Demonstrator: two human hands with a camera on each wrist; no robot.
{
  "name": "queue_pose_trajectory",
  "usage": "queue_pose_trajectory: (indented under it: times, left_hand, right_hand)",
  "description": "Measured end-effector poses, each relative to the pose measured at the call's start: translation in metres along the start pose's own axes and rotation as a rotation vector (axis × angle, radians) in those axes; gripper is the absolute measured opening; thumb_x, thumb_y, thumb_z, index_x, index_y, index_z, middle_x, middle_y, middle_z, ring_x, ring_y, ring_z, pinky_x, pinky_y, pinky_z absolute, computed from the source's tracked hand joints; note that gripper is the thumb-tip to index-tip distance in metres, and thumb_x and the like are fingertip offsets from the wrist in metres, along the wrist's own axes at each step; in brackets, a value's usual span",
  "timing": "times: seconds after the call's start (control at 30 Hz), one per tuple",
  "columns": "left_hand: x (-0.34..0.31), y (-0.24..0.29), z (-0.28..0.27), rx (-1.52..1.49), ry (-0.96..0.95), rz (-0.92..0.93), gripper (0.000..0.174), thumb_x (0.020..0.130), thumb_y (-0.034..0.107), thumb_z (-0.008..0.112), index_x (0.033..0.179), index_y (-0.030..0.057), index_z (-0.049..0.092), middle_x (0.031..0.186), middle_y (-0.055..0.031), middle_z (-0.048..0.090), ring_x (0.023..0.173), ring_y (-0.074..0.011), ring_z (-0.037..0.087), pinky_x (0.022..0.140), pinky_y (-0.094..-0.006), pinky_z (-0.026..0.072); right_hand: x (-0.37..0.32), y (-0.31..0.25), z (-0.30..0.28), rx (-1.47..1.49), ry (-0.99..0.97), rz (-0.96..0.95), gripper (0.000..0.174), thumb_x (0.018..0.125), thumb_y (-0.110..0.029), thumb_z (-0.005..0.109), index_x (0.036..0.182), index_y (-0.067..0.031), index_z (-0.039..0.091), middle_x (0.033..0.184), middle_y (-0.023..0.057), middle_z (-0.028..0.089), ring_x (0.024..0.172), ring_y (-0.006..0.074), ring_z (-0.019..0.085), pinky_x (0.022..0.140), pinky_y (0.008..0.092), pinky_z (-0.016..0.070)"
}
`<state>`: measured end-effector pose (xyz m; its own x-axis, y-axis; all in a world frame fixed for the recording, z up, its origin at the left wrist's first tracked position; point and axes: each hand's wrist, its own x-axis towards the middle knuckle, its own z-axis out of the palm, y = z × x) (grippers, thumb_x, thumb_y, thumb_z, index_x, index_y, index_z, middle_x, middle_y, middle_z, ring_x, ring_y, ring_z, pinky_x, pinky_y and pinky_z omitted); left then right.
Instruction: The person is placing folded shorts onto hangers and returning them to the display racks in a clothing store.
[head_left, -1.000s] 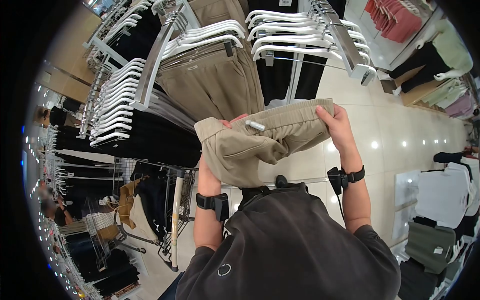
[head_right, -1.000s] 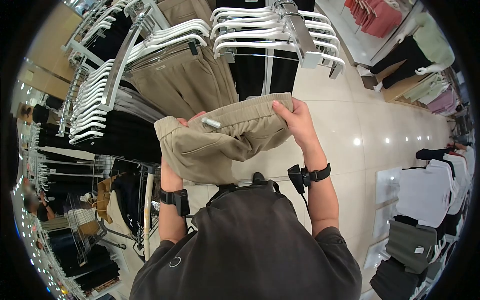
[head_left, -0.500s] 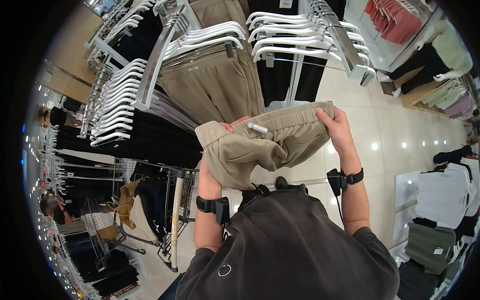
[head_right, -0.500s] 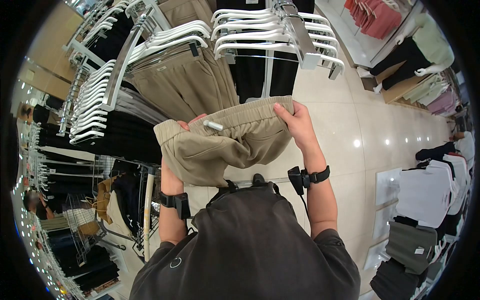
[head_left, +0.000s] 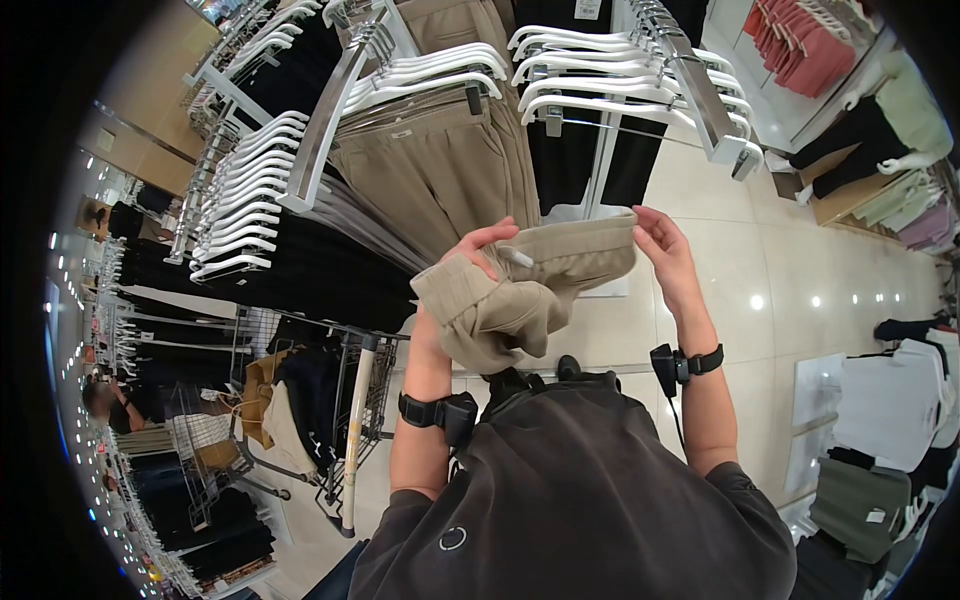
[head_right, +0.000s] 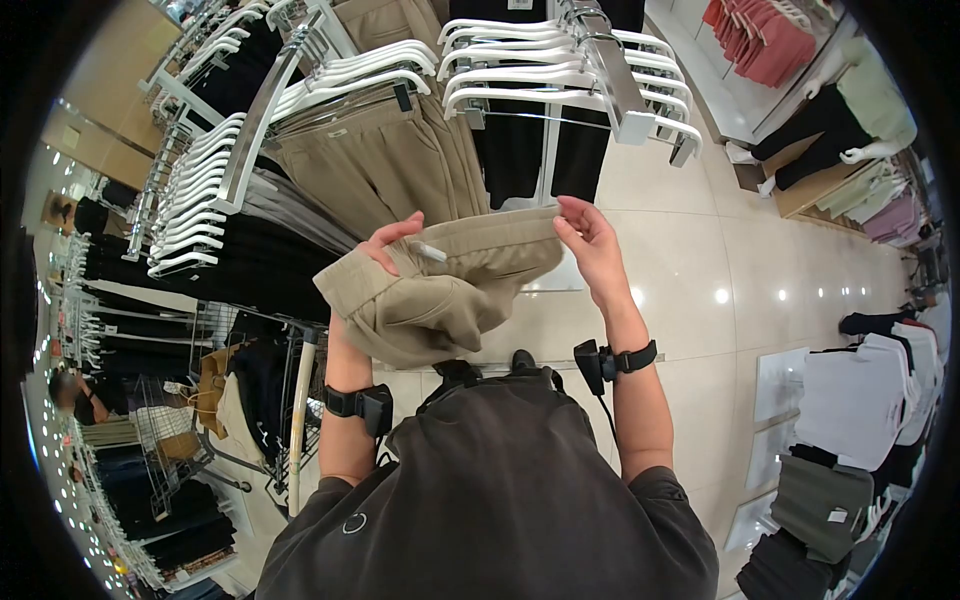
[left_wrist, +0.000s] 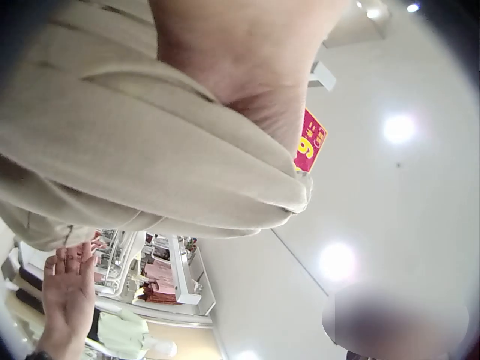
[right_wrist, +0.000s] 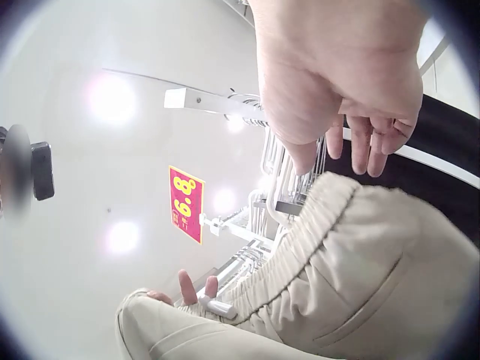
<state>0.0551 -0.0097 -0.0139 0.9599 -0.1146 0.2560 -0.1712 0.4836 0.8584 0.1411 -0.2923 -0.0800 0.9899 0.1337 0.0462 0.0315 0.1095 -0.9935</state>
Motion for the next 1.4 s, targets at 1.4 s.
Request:
queue_pose_trajectory:
  times: [1.4]
  left_hand:
    - [-0.027, 0.116, -0.032, 0.75, 0.564, 0.275, 0.014, 0.095, 0.009, 0.057, 0.093, -0.0035, 0.061, 0.085, 0.0008, 0.061, 0.076, -0.0031, 0.049, 0.071, -0.0183, 0.0394]
  right_hand:
    - [-0.038, 0.197, -0.074, -0.381, 0.057, 0.155, 0.018, 0.088, -0.019, 0.067, 0.087, -0.0015, 0.064, 0.068, -0.0001, 0.06, 0.065, 0.0086, 0.051, 0.061, 0.0268, 0.0432]
